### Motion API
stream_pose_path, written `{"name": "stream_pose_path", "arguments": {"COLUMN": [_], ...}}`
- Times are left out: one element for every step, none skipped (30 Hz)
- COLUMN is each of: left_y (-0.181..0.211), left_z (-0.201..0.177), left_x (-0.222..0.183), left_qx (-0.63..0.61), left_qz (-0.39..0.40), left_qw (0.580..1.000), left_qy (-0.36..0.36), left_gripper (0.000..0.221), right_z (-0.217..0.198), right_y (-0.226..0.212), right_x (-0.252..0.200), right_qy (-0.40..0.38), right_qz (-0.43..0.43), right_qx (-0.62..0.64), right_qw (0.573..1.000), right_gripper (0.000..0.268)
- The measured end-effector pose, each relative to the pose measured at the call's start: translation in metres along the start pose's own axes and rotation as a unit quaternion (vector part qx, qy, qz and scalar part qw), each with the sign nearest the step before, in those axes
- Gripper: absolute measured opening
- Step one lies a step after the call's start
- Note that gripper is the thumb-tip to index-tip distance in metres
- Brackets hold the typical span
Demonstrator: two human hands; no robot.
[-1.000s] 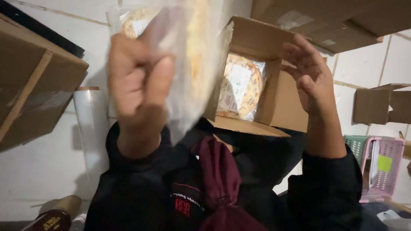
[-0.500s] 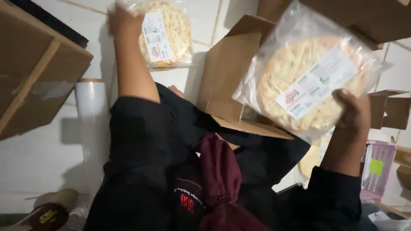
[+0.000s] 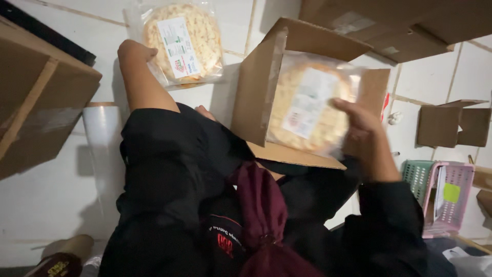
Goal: The person packs plastic-wrapped flatbreads into cardboard boxes, seals the boxes with tape, and writes labels on them using a marker.
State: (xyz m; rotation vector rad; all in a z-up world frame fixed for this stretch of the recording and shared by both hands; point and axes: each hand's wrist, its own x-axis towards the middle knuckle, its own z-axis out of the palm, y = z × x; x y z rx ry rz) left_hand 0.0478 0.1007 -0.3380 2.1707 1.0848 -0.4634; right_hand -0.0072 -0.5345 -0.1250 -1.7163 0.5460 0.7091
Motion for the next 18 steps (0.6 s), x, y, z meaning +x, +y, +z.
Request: {"name": "stream_pose_path", "arguments": {"left_y": [-0.003,-0.008,-0.013,-0.016,-0.018,-0.017,-0.017,-0.014,-0.008,0.0,0.017,0.03,0.044,0.068,0.095,0.12,0.137,0.143], "left_z": [0.003,0.006,0.007,0.007,0.008,0.009,0.011,0.008,0.004,-0.001,-0.012,-0.023,-0.03,-0.035,-0.036,-0.042,-0.051,-0.065], "left_x": [0.002,0.004,0.006,0.009,0.013,0.015,0.019,0.023,0.026,0.026,0.024,0.015,-0.007,-0.04,-0.08,-0.122,-0.168,-0.215], "left_qx": [-0.011,-0.022,-0.033,-0.045,-0.043,-0.085,-0.128,-0.129,-0.113,-0.095,0.168,0.412,0.131,-0.162,-0.173,-0.182,-0.234,-0.283], "left_qz": [-0.008,-0.016,-0.025,-0.035,-0.035,-0.077,-0.118,-0.118,-0.051,0.015,0.23,0.416,0.427,0.401,0.431,0.46,0.477,0.492], "left_qw": [1.0,1.0,0.999,0.998,0.998,0.993,0.985,0.985,0.992,0.994,0.951,0.792,0.873,0.88,0.854,0.827,0.816,0.802], "left_qy": [0.005,0.011,0.017,0.024,0.026,0.015,0.003,0.005,0.029,0.052,0.122,0.172,0.195,0.198,0.233,0.268,0.227,0.186], "left_gripper": [0.056,0.052,0.047,0.043,0.043,0.031,0.019,0.019,0.015,0.012,0.004,0.006,0.007,0.01,0.007,0.01,0.013,0.018], "right_z": [0.007,0.02,0.035,0.049,0.059,0.062,0.063,0.066,0.067,0.062,0.058,0.053,0.046,0.042,0.04,0.039,0.04,0.041], "right_y": [0.003,0.008,0.012,0.014,0.012,0.008,0.001,-0.005,-0.009,-0.014,-0.019,-0.024,-0.032,-0.038,-0.042,-0.046,-0.052,-0.058], "right_x": [0.012,0.021,0.025,0.027,0.026,0.021,0.016,0.01,0.0,-0.012,-0.024,-0.035,-0.045,-0.052,-0.059,-0.064,-0.068,-0.075], "right_qy": [-0.023,-0.047,-0.048,0.033,0.115,0.113,0.059,0.005,0.003,0.055,0.107,0.108,0.058,0.006,0.006,-0.038,-0.08,-0.08], "right_qz": [0.031,0.061,0.06,-0.008,-0.076,-0.077,-0.17,-0.261,-0.26,-0.313,-0.362,-0.363,-0.352,-0.34,-0.34,-0.31,-0.275,-0.275], "right_qx": [-0.017,-0.035,-0.035,-0.146,-0.253,-0.251,-0.244,-0.233,-0.235,-0.346,-0.447,-0.445,-0.377,-0.306,-0.306,-0.175,-0.042,-0.044], "right_qw": [0.999,0.996,0.996,0.989,0.958,0.958,0.953,0.937,0.937,0.883,0.811,0.812,0.855,0.889,0.889,0.934,0.957,0.957], "right_gripper": [0.062,0.066,0.066,0.069,0.076,0.076,0.091,0.109,0.109,0.101,0.093,0.093,0.082,0.071,0.071,0.07,0.07,0.07]}}
